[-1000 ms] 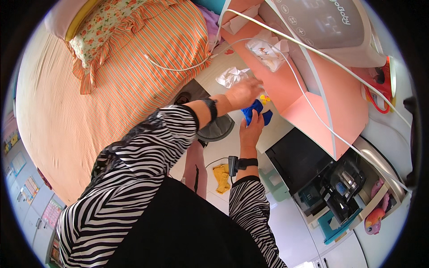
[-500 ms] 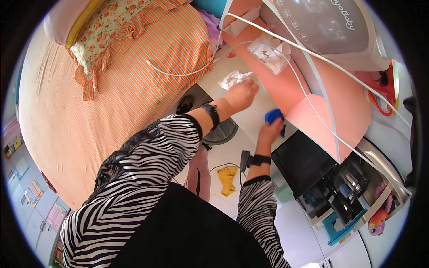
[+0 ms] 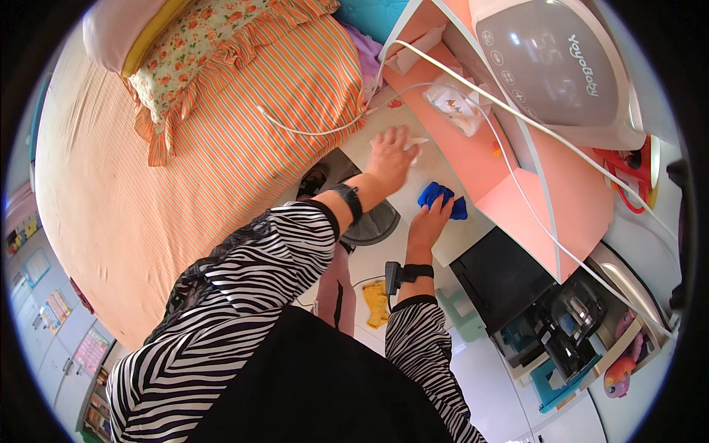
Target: The person wipes various surfaces in a bedroom using a blue cloth. They clean a bedside table, a small refrigerator, and a desk, moving items like a water bottle and plastic containers aside to reach the surfaces.
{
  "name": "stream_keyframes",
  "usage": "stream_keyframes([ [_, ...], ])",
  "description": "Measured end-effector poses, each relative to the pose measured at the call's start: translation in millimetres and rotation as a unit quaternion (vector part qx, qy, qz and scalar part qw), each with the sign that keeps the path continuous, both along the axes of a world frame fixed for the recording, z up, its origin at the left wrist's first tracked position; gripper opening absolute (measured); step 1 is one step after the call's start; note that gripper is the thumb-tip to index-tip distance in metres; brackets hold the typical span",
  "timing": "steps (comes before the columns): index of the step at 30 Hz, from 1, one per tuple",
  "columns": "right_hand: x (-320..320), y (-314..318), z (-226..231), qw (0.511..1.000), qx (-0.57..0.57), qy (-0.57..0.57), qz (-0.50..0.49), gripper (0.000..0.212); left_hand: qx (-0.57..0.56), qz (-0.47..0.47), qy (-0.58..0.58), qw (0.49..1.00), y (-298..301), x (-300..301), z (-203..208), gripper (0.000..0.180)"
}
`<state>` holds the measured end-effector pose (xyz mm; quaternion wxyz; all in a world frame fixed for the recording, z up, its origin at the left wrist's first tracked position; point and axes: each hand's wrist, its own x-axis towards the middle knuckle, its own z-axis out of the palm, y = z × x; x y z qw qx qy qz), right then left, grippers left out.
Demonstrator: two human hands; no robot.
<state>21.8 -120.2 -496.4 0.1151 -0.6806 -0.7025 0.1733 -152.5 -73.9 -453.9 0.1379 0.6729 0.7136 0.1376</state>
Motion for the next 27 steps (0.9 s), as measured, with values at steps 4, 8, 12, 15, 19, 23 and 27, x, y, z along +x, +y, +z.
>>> stream_keyframes([
  [4, -34.4, 18.5, -11.3, 0.998, 0.045, -0.007, 0.043, 0.045, -0.048, -0.09, -0.075, 0.992, -17.0, -43.6, -23.5, 0.034],
  [8, -96.9, 65.1, -11.7, 0.987, 0.046, -0.028, 0.149, 0.042, -0.032, -0.002, -0.129, 0.991, -20.8, -67.1, -27.3, 0.03],
  [12, -159.9, 88.7, -0.2, 0.978, 0.008, -0.055, 0.2, 0.047, 0.031, 0.082, -0.228, 0.97, -27.3, -90.3, -12.7, 0.025],
  [15, -184.1, 96.7, 8.0, 0.975, 0.015, -0.02, 0.221, 0.046, 0.089, 0.118, -0.315, 0.938, -39.0, -101.5, -0.2, 0.028],
  [19, -176.7, 71.8, 13.4, 0.957, 0.031, -0.035, 0.287, 0.043, 0.083, 0.124, -0.316, 0.937, -44.9, -110.4, 3.3, 0.029],
  [23, -112.0, 25.6, 10.8, 0.951, -0.007, -0.057, 0.305, 0.043, 0.063, 0.093, -0.275, 0.955, -45.3, -112.6, 1.0, 0.028],
  [27, -0.9, -2.2, -3.3, 0.972, -0.013, -0.143, 0.185, 0.044, 0.093, 0.085, -0.272, 0.954, -44.7, -110.9, 1.9, 0.026],
])
